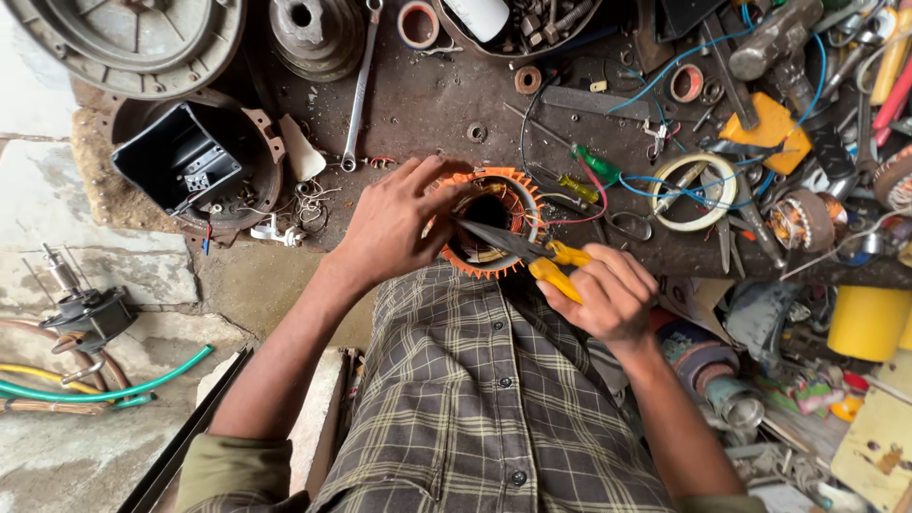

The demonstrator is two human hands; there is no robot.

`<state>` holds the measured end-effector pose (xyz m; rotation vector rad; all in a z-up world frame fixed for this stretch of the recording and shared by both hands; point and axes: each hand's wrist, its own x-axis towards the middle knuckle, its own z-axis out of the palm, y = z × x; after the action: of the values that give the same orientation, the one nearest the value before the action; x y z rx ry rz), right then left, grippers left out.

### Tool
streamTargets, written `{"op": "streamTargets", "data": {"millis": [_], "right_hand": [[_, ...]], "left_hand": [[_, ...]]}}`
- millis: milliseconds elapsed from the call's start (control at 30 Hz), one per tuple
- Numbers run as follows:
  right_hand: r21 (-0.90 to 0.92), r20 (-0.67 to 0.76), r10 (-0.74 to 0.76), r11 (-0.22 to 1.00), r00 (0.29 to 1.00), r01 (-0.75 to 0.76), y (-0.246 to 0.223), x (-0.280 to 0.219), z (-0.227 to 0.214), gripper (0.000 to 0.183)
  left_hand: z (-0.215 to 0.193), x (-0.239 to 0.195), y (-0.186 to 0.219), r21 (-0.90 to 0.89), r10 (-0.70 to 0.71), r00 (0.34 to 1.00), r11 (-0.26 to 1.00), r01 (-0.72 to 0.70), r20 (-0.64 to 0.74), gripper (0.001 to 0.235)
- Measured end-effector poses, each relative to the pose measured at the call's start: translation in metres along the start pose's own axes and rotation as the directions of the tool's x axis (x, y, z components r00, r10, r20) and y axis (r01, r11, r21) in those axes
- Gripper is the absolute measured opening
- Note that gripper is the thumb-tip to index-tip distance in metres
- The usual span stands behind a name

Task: The person works on a motor stator, using shears to cut wires and pliers to adjust internal components. They repeatedly insert and remove a small white plastic piece into the stator while manipulating copper windings and wires.

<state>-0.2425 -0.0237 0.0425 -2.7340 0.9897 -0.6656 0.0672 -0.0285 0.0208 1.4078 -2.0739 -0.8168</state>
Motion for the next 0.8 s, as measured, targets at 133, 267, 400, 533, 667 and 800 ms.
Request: {"op": "streamTargets", "data": {"millis": [133, 267, 400, 533, 667, 800], "right_hand": [[0.052, -0.045, 0.104, 0.993, 0.994, -0.102, 0.006, -0.014, -0.016, 0.039], [0.065, -0.082, 0.145, 0.988, 0.986, -0.14, 0.024, -0.028, -0.026, 0.04], [0.107, -0.079, 0.156, 0.983, 0.985, -0.147, 0.042, -0.036, -0.035, 0.04], [0.163, -0.044, 0.231, 0.962, 0.972, -0.221, 0.048, -0.043, -0.035, 0.039], [0.249, 0.012, 0.315, 0.918, 0.949, -0.308, 0.051, -0.05, -0.034, 0.037], [0.241, 0.045, 0.316, 0.917, 0.948, -0.317, 0.055, -0.047, -0.035, 0.034]], "left_hand": [[0.014, 0.011, -0.003, 0.051, -0.059, 0.997, 0.997, 0.061, -0.047, 0.033], [0.029, 0.02, -0.013, 0.134, -0.118, 0.993, 0.984, 0.12, -0.024, 0.032], [0.035, 0.024, -0.02, 0.173, -0.096, 0.99, 0.982, 0.078, 0.099, 0.024], [0.046, 0.007, -0.011, 0.597, 0.148, 0.988, 0.798, -0.088, -0.053, 0.036], [0.046, -0.005, -0.003, 0.614, 0.037, 0.977, 0.782, 0.104, -0.212, 0.027], [0.029, -0.01, 0.01, 0.416, -0.1, 0.956, 0.884, 0.212, -0.275, 0.021]]}}
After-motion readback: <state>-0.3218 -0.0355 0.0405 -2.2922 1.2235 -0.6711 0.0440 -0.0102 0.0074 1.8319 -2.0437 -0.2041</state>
